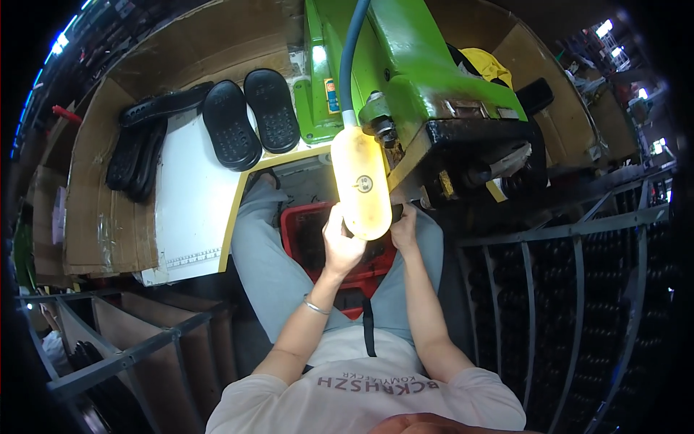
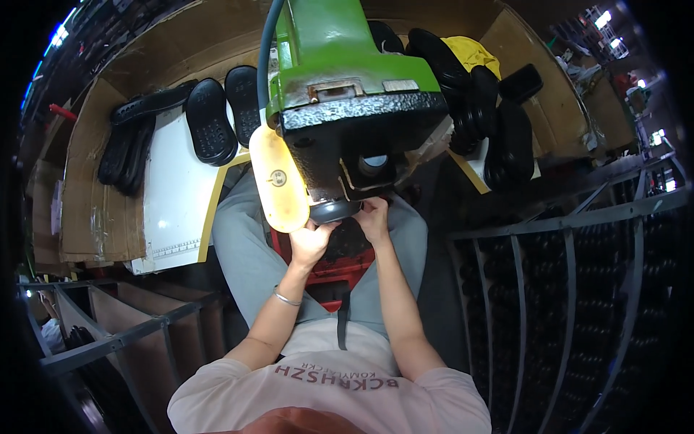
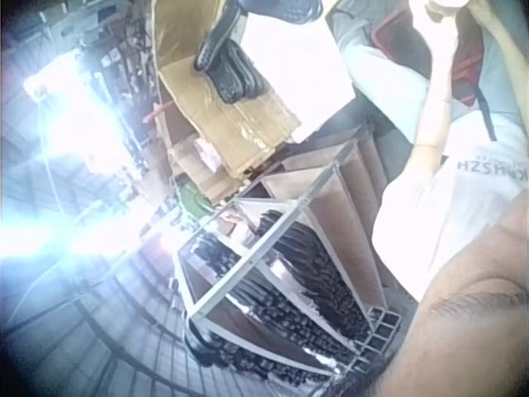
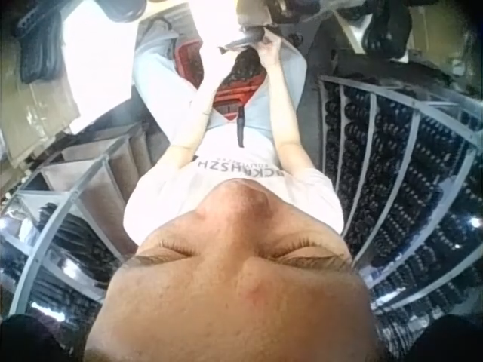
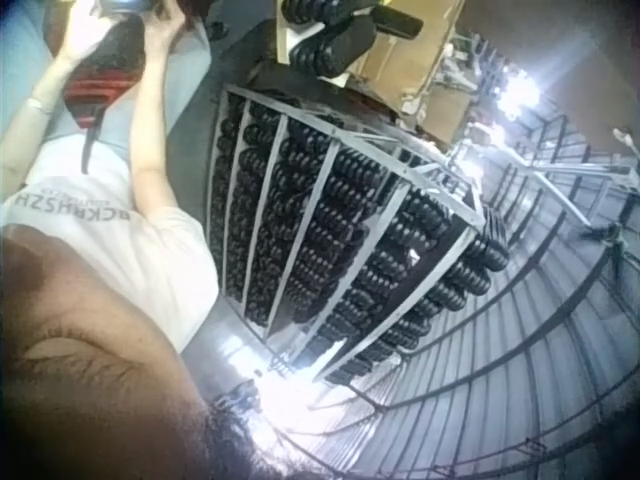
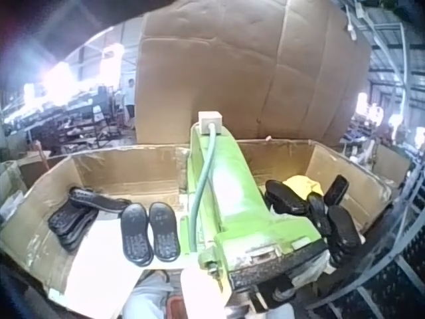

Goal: The recorder is processing the edges of shoe soles using an industrial buffing/trimming machine.

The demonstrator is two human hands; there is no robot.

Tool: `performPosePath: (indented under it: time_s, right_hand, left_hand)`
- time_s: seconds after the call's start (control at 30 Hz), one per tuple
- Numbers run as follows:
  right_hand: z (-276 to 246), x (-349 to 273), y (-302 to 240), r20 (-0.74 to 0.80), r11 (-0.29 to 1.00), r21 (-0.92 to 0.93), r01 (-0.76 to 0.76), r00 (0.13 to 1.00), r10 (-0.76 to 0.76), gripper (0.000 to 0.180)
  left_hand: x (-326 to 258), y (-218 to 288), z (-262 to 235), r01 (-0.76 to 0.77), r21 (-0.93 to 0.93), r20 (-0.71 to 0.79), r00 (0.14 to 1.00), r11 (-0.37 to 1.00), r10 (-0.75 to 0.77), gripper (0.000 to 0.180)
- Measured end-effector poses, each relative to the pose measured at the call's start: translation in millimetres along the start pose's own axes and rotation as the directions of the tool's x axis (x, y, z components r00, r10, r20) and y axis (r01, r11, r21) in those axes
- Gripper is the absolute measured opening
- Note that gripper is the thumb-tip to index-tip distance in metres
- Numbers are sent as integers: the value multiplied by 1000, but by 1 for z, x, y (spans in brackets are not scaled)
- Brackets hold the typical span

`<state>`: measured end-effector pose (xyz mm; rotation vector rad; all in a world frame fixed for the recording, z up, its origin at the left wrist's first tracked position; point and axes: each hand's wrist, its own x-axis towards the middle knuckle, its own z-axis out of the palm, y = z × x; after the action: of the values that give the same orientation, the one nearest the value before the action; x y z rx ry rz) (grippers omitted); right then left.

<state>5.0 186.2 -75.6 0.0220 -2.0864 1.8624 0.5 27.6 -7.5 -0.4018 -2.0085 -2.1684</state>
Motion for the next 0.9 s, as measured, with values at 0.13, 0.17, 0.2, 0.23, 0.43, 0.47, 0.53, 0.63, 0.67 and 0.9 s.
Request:
performPosePath:
  time_s: [0.13,0.17,0.2,0.23,0.43,0.47,0.53,0.63,0.67,0.9]
  right_hand:
    - [-2,-18,34,30,778,530,-336,925,378,37]
    - [-8,-22,33,-6,699,666,-260,935,354,35]
    - [-15,-25,32,-49,601,780,-173,941,335,33]
    - [-23,-24,19,-116,669,724,-167,927,356,30]
    - [-94,-1,-73,-518,985,-157,71,843,-143,40]
    - [-99,2,-95,-494,956,-281,82,842,-218,41]
    - [-101,6,-123,-428,896,-428,119,846,-317,41]
    - [-88,13,-141,-348,865,-465,187,860,-373,41]
    - [-81,13,-141,-311,875,-440,203,879,-360,42]
    - [4,5,-138,-134,956,-251,155,972,-193,62]
  left_hand:
    - [-8,-1,14,55,-306,-102,991,951,-90,27]
    - [-9,-2,15,83,-303,-72,991,949,-109,30]
    - [-9,-2,16,112,-301,-40,991,947,-129,34]
    - [-13,-12,11,94,-247,6,995,964,-96,48]
    - [-3,33,6,59,-277,60,997,959,-44,39]
    - [0,44,0,-29,-73,97,995,997,36,38]
    - [-1,58,-4,-6,-90,16,1000,996,7,41]
    - [-4,64,-16,-54,32,-81,995,998,57,50]
    - [-5,65,-24,-53,38,-84,995,998,56,50]
    - [-7,88,-118,183,-72,-130,973,980,-191,41]
